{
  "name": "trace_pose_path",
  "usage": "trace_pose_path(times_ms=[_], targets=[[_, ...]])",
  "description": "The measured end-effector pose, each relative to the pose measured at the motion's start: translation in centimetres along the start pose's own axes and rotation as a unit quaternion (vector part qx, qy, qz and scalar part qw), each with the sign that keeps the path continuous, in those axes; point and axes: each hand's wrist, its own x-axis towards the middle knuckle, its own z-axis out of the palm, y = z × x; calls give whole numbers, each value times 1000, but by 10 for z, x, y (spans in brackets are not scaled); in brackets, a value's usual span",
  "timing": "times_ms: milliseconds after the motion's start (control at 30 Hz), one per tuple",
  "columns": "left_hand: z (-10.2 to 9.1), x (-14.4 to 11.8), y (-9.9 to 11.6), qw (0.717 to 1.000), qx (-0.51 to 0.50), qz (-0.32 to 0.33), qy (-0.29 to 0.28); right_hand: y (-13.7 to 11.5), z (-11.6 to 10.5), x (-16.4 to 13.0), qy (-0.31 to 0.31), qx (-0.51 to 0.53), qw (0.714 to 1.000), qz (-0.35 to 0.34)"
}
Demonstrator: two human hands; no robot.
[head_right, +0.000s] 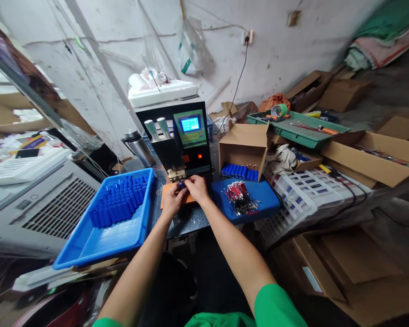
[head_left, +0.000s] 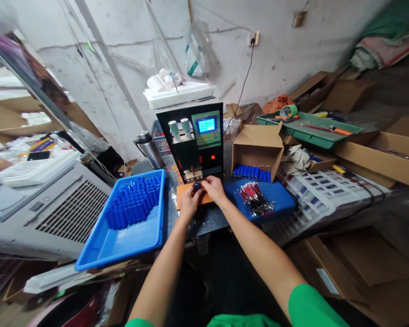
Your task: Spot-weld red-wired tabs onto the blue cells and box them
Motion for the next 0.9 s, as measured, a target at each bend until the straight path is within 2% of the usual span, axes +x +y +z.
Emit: trace_pose_path(times_ms=[133,267,900], targets=[[0,0,-1,1000,10,1,4,-1,0,1,2,-75,997,-17],[-1,-1,-2,999,33,8,3,-4,-1,2,-4,-104,994,-22],[-1,-1,1,1000,28,11,1,-3,0,3,-10,-120,992,-23]])
